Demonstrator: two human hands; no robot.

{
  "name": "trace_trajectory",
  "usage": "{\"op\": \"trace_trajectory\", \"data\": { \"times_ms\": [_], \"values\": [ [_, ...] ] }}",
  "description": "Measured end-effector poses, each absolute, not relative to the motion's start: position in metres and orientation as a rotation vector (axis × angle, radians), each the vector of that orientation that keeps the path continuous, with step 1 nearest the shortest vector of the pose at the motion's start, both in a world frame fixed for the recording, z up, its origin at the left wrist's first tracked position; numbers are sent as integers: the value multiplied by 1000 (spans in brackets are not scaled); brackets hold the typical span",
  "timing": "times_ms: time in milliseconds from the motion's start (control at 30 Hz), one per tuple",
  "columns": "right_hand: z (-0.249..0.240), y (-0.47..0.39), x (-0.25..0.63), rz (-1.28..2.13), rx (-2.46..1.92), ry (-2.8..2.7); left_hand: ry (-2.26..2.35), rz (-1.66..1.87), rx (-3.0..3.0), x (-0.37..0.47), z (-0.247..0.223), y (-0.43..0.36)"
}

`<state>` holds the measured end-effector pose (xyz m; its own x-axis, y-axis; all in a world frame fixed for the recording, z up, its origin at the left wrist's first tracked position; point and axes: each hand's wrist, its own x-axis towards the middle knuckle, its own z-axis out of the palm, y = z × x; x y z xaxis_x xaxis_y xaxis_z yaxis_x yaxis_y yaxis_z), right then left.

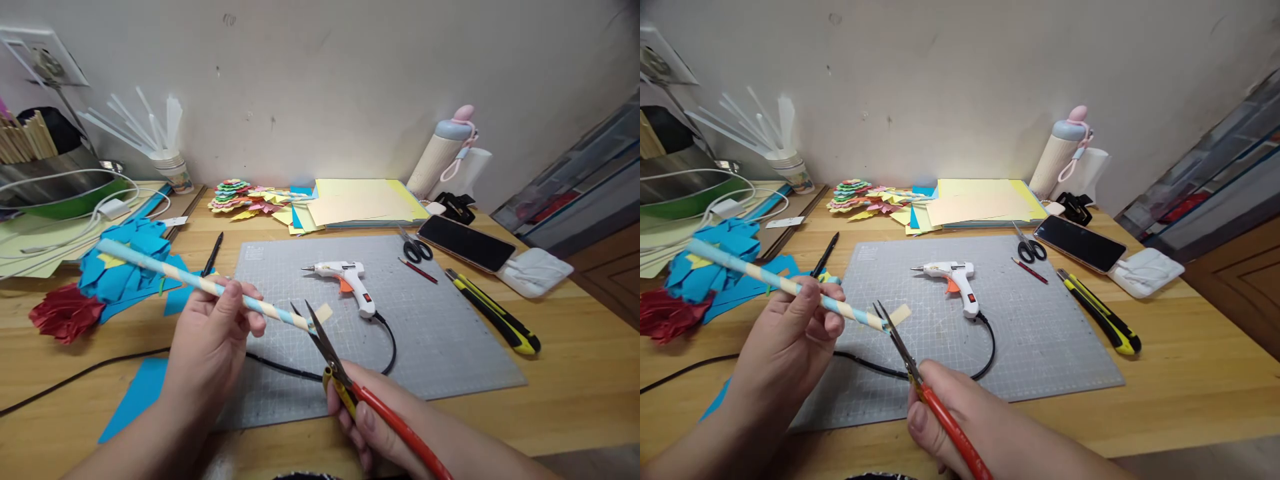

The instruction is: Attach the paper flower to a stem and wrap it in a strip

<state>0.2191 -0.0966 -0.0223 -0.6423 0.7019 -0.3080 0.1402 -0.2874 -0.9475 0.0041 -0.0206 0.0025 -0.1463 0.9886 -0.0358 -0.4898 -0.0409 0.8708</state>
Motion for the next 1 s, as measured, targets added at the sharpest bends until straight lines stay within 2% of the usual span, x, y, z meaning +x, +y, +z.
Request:
{"op": "trace_trajectory", "data": {
  "times_ms": [333,667,1000],
  "values": [
    [-7,-88,214,1968,-1025,-1604,929,1563,844,4,2,-28],
    [-23,-93,198,1738,-1178,-1423,962,1610,959,13,5,-37],
    [-7,-82,205,1768,-1177,-1532,978,1668,1004,16,1,-46]
  ]
}}
